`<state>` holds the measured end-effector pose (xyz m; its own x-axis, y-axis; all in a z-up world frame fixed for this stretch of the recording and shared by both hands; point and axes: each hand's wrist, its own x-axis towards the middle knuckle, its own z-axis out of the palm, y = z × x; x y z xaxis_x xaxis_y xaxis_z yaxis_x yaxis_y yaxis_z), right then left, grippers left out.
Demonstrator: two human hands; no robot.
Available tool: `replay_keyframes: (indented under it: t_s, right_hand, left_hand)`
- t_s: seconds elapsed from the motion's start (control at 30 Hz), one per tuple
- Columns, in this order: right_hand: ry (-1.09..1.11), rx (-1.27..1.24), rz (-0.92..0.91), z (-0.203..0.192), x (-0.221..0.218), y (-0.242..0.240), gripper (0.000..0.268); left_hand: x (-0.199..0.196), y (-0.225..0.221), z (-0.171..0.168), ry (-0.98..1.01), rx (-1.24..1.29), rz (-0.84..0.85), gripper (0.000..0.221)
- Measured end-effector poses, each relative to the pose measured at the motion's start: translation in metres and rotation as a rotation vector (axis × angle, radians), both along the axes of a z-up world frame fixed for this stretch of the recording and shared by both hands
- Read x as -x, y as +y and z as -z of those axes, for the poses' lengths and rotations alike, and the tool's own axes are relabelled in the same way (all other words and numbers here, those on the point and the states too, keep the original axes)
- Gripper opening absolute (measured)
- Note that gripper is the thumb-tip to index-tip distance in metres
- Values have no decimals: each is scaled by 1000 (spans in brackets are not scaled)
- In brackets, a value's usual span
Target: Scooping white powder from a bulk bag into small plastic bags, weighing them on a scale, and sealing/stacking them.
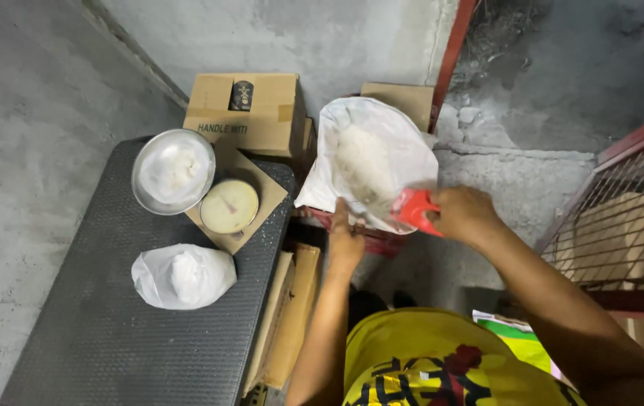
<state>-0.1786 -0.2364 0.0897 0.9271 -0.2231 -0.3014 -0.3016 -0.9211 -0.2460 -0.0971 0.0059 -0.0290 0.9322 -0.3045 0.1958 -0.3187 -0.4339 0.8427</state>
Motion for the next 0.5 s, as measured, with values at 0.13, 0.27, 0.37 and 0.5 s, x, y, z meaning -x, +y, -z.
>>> replay_keyframes:
  t_s: [0.13,0.27,0.37,0.5]
  right_hand:
    - [-283,-46,49,-2,-22,-2,38]
    - [-342,10,29,28,-48,7,34]
    - [-395,24,36,45,-67,11,33]
    - [-378,-32,146,49,-93,26,32]
  left_hand:
    - [-7,1,-15,-55,-30,-16,67]
    - [-16,4,-34,-53,-23,-25,69]
    - [-28,2,-40,-47,-9,-27,67]
    - [-46,4,-46,-52,-15,1,62]
